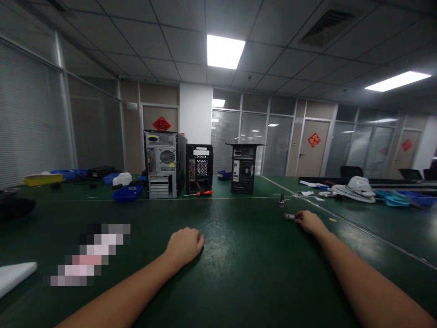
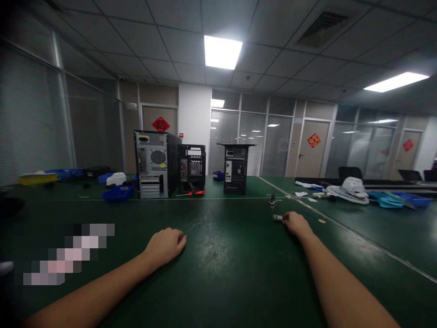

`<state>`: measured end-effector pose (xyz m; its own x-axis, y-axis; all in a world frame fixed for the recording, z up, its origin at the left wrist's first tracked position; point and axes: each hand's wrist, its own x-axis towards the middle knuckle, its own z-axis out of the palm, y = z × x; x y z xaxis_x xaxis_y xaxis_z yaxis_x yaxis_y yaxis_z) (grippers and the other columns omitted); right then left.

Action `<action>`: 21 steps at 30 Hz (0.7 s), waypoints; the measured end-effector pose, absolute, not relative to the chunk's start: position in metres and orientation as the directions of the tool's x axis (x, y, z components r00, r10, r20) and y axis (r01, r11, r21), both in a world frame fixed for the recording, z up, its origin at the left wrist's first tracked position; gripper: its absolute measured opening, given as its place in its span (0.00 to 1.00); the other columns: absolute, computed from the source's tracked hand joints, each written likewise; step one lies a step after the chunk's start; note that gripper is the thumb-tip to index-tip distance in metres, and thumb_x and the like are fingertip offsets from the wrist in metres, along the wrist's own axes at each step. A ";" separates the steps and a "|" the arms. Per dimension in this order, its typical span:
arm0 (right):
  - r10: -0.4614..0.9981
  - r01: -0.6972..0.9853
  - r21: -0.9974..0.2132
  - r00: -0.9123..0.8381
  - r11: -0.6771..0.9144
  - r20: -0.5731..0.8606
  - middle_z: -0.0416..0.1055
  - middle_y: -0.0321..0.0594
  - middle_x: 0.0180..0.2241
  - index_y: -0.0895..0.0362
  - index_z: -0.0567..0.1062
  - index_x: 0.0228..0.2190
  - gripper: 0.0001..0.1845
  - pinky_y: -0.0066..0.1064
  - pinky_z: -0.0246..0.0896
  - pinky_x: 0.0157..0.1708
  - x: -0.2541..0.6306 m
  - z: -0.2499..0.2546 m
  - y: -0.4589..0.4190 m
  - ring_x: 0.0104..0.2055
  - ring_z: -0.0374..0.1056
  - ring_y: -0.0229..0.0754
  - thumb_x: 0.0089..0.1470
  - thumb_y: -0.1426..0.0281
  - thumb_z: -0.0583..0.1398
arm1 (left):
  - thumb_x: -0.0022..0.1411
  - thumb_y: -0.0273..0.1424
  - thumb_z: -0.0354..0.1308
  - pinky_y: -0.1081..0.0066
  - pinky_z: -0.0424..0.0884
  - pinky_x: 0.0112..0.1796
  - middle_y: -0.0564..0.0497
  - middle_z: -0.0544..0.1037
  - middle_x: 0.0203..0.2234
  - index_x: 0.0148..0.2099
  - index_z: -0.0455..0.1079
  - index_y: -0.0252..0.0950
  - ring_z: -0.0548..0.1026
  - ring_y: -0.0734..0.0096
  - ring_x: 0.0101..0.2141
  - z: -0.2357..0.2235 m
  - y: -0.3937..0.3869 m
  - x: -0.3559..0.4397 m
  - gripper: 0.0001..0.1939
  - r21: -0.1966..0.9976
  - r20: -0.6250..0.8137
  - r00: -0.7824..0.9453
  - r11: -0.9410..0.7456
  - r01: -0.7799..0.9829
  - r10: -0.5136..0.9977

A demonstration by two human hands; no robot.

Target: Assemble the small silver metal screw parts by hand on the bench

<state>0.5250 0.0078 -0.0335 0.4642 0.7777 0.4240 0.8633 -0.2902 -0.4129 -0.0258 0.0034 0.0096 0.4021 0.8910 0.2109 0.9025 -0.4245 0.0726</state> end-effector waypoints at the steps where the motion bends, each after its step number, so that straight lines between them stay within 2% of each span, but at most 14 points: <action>1: 0.788 0.866 -0.387 0.468 -0.318 0.399 0.80 0.46 0.33 0.53 0.82 0.34 0.11 0.38 0.68 0.40 0.524 -0.034 0.008 0.38 0.77 0.51 0.44 0.68 0.67 | 0.68 0.41 0.44 0.62 0.72 0.38 0.40 0.81 0.34 0.35 0.78 0.36 0.80 0.56 0.35 0.010 0.003 -0.026 0.23 0.076 0.206 0.402 -0.425 0.902 0.892; 3: 0.824 0.867 -0.345 0.468 -0.359 0.320 0.79 0.48 0.36 0.53 0.82 0.36 0.12 0.40 0.68 0.40 0.525 -0.033 0.007 0.39 0.76 0.53 0.47 0.67 0.66 | 0.68 0.41 0.44 0.62 0.72 0.38 0.40 0.81 0.34 0.35 0.78 0.36 0.80 0.56 0.36 0.010 0.003 -0.026 0.23 0.078 0.202 0.401 -0.423 0.903 0.893; 8: 0.841 0.872 -0.305 0.465 -0.382 0.276 0.78 0.48 0.34 0.54 0.81 0.34 0.09 0.40 0.66 0.38 0.529 -0.030 0.003 0.38 0.77 0.54 0.50 0.64 0.65 | 0.68 0.41 0.44 0.61 0.72 0.39 0.40 0.82 0.34 0.35 0.78 0.36 0.80 0.55 0.36 0.007 0.005 -0.025 0.23 0.067 0.215 0.400 -0.422 0.904 0.891; 15: 0.813 0.897 -0.274 0.433 -0.347 0.390 0.78 0.48 0.38 0.52 0.80 0.39 0.12 0.38 0.63 0.37 0.522 -0.021 -0.003 0.42 0.74 0.53 0.58 0.65 0.58 | 0.68 0.41 0.44 0.61 0.72 0.38 0.39 0.82 0.35 0.35 0.78 0.36 0.80 0.55 0.36 0.008 0.004 -0.025 0.23 0.056 0.217 0.398 -0.418 0.907 0.891; 21: 0.757 0.890 -0.320 0.448 -0.326 0.475 0.78 0.49 0.40 0.54 0.80 0.39 0.14 0.35 0.62 0.38 0.520 -0.016 -0.005 0.42 0.73 0.50 0.59 0.63 0.56 | 0.68 0.41 0.44 0.63 0.72 0.39 0.40 0.82 0.35 0.36 0.78 0.36 0.80 0.56 0.37 0.010 0.002 -0.024 0.23 0.067 0.198 0.387 -0.406 0.911 0.901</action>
<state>0.5200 -0.0054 -0.0165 0.4484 0.7571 0.4751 0.8895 -0.3259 -0.3203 -0.0243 0.0021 0.0102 0.3867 0.9008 0.1976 0.9114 -0.4061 0.0674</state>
